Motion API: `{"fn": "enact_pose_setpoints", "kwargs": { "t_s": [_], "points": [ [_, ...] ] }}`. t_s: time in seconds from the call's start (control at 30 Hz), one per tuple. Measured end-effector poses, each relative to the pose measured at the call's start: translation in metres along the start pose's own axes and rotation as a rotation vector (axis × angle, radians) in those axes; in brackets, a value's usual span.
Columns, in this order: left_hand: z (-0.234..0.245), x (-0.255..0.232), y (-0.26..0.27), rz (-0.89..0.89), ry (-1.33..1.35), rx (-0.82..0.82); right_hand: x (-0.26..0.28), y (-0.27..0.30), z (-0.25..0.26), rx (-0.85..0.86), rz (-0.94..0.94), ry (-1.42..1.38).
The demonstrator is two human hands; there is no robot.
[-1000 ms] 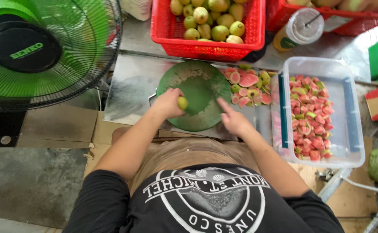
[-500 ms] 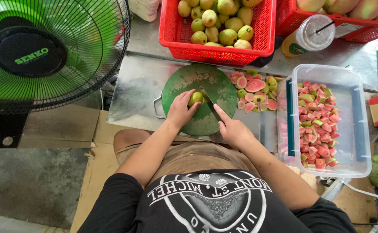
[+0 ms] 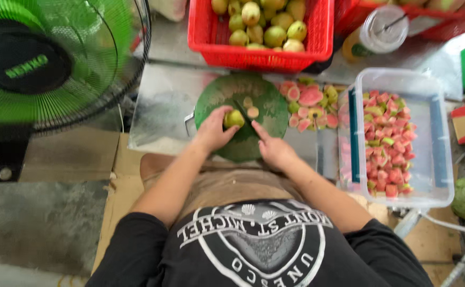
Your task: The person slices guava fruit using a knife on a cutting board, then moves the sliced pieces into a plastic container.
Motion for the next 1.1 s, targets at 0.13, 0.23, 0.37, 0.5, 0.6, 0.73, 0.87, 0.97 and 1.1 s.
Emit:
{"fn": "enact_pose_setpoints", "kwargs": {
  "t_s": [0.13,0.23,0.37,0.5,0.6,0.73,0.87,0.97,1.1],
  "points": [
    [0.008,-0.003,0.002,0.092,-0.151,0.262,-0.024,0.009,0.026,-0.042,0.104,-0.003],
    [0.007,-0.006,0.003,-0.031,0.087,0.123,-0.041,0.026,0.045,-0.08,-0.059,-0.174],
    [-0.006,0.004,0.006,-0.034,0.064,-0.03,-0.015,0.043,0.074,-0.502,0.379,-0.038],
    [-0.008,0.009,0.001,0.022,0.003,-0.026,-0.032,0.037,0.045,0.12,-0.237,-0.103],
    [-0.005,0.006,0.006,0.055,-0.006,-0.041,-0.009,0.027,0.071,-0.18,-0.072,0.074],
    [-0.007,0.027,0.005,0.56,0.15,0.02,0.031,0.044,0.073,-0.048,-0.138,-0.072],
    [-0.019,0.044,0.001,0.737,0.299,0.158,0.065,0.043,0.078,0.072,-0.046,0.164],
    [-0.035,0.056,-0.003,0.781,0.48,0.189,0.074,0.038,0.08,0.164,-0.082,0.289],
    [-0.047,0.073,-0.004,0.758,0.563,0.167,0.076,0.034,0.073,0.188,-0.057,0.289]
  ]
}}
Point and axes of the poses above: each hand's wrist, its own y-axis away from the middle knuckle, its own z-axis out of the back of the hand, x = y × z, the point moved 5 cm from there along -y, towards the middle knuckle, and after that the axes turned 5 degrees about z, right-handed, at the moved point
